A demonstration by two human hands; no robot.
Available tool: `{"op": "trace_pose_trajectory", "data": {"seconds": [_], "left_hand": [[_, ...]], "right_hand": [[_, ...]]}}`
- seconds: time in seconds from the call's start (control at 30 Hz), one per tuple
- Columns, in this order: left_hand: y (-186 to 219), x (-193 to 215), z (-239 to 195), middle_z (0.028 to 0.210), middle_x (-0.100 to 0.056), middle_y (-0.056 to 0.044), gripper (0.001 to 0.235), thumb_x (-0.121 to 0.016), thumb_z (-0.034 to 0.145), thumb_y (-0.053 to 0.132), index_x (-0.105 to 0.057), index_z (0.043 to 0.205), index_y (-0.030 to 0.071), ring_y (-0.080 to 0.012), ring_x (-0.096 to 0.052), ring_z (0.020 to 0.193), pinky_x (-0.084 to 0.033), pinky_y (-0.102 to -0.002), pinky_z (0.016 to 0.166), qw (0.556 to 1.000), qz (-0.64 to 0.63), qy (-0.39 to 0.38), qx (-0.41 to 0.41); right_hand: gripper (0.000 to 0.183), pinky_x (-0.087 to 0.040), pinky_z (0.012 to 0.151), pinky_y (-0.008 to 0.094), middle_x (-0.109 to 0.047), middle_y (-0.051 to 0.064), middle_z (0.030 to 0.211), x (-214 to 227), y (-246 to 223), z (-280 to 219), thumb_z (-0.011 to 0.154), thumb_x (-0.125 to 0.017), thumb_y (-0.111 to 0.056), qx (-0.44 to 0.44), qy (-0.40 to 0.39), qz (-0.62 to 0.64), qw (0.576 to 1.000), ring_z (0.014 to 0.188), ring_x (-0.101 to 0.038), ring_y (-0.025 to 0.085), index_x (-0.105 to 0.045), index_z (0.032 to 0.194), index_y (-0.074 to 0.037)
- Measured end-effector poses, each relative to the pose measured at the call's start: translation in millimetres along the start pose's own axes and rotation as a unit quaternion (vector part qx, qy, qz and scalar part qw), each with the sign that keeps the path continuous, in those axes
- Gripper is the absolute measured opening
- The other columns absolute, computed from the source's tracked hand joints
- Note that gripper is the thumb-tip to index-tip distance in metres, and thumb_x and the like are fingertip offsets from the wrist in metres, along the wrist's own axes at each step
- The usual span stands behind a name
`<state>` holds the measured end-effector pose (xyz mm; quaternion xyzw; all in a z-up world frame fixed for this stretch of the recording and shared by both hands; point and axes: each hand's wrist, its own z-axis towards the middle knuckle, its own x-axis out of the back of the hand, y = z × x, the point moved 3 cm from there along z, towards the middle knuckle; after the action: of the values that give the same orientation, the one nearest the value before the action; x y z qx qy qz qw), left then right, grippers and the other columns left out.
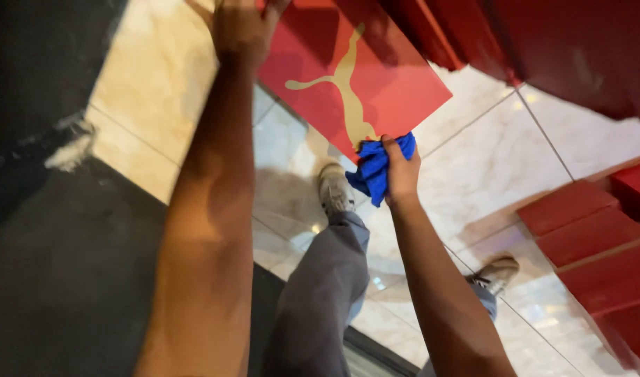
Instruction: Cleaning and organizing shoe boxes using a cloth in a warehouse
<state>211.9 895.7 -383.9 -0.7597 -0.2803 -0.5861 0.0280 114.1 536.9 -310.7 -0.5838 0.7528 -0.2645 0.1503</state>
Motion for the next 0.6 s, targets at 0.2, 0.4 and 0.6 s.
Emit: {"op": "trace_pose_trajectory", "data": {"seconds": [0.2, 0.4, 0.6], "left_hand": [[80.8, 39.3, -44.2, 0.140, -0.049, -0.019, 0.066, -0.053, 0.092, 0.073, -0.077, 0.104, 0.014, -0.0439, -0.029, 0.138, -0.020, -0.095, 0.096, 0.978, 0.029, 0.194, 0.069], [81.8, 40.0, -86.0, 0.131, -0.063, -0.022, 0.060, -0.080, 0.096, 0.058, -0.065, 0.129, 0.010, -0.0461, -0.059, 0.124, -0.050, -0.056, 0.107, 0.931, 0.051, 0.351, -0.088], [259.5, 101.8, -269.9, 0.124, -0.061, -0.031, 0.048, -0.077, 0.094, 0.016, -0.057, 0.132, -0.004, -0.0505, -0.057, 0.119, -0.042, -0.062, 0.104, 0.942, -0.198, 0.236, -0.132]], "right_hand": [[0.031, -0.059, 0.080, 0.032, -0.072, 0.006, 0.090, -19.0, -10.1, -2.3, 0.074, -0.077, -0.022, -0.015, 0.035, -0.026, 0.999, 0.082, -0.069, 0.018, -0.068, 0.101, -0.009], [0.030, -0.059, 0.070, 0.030, -0.068, 0.004, 0.088, 67.2, -12.2, -26.3, 0.084, -0.076, -0.030, 0.001, 0.003, -0.043, 0.999, 0.077, -0.065, 0.013, -0.066, 0.106, -0.011], [0.067, -0.039, 0.112, 0.049, -0.058, 0.018, 0.137, 245.5, -62.0, -143.6, 0.096, -0.070, -0.024, 0.111, -0.109, 0.010, 0.988, 0.127, -0.054, 0.027, -0.039, 0.154, -0.012]]}}
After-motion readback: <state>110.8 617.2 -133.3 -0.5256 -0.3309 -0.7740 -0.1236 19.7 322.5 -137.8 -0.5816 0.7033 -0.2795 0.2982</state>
